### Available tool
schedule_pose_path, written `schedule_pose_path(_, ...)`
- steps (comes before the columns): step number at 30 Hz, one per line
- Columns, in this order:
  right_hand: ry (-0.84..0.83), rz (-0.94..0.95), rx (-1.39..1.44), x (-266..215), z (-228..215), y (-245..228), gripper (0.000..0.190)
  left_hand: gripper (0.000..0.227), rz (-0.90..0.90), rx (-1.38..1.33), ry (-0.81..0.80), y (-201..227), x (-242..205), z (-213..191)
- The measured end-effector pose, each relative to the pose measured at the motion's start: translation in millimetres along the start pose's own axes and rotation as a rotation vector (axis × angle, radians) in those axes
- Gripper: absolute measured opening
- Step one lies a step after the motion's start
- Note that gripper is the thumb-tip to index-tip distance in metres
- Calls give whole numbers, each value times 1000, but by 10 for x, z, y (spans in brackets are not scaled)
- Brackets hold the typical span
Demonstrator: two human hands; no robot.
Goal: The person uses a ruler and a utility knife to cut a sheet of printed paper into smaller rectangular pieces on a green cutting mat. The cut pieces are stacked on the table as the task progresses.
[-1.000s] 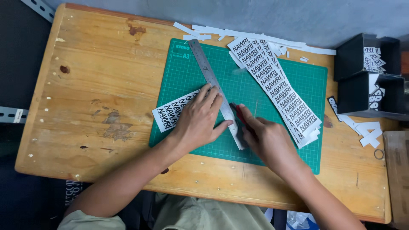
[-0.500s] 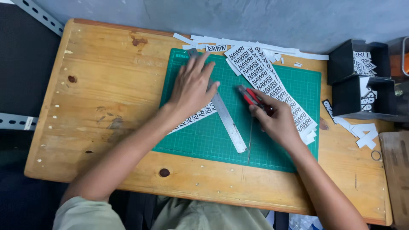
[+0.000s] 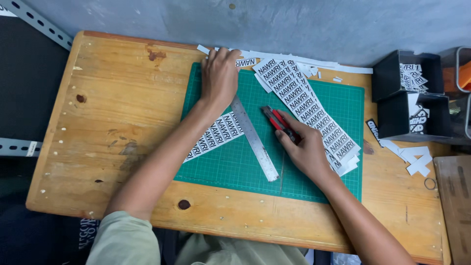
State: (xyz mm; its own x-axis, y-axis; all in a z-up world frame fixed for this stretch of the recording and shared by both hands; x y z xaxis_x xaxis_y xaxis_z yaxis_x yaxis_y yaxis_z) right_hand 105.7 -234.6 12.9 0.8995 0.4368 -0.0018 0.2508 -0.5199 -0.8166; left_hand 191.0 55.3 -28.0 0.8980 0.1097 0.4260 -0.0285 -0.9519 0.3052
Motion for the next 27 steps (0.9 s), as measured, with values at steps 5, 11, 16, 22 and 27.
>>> schedule_pose_path(5, 9, -9, 28, -14, 12, 42, 56, 46, 32, -224, 44, -67, 28, -78)
schedule_pose_path(11, 137, 64, 154, 24, -81, 90, 52, 36, 82, -687, -61, 516, -208, -505)
schedule_pose_path(16, 245, 94, 287, -51, -360, -131, 51, 36, 206, -800, -150, 1174, -233, -706)
schedule_pose_path(22, 452, 17, 329, -128, -954, -53, 49, 31, 295, -884, -91, 1824, 156, -600)
schedule_pose_path(27, 583, 50, 153, -231, -1599, 147, 43, 22, 314, -1032, -135, 2474, 403, -175)
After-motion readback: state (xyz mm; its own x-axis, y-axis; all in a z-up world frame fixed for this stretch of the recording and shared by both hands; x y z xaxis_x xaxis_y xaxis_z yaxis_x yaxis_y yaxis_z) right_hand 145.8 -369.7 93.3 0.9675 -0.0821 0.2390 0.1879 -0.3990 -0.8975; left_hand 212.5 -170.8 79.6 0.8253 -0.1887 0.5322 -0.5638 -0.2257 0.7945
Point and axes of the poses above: each hand's wrist, its own x-axis towards the middle knuckle, its own z-axis out of the palm, y = z × x, the point moved 2 cm from there along x, towards the middle knuckle, and after that the axes turned 1 degree about z, right-handed, at the moved point
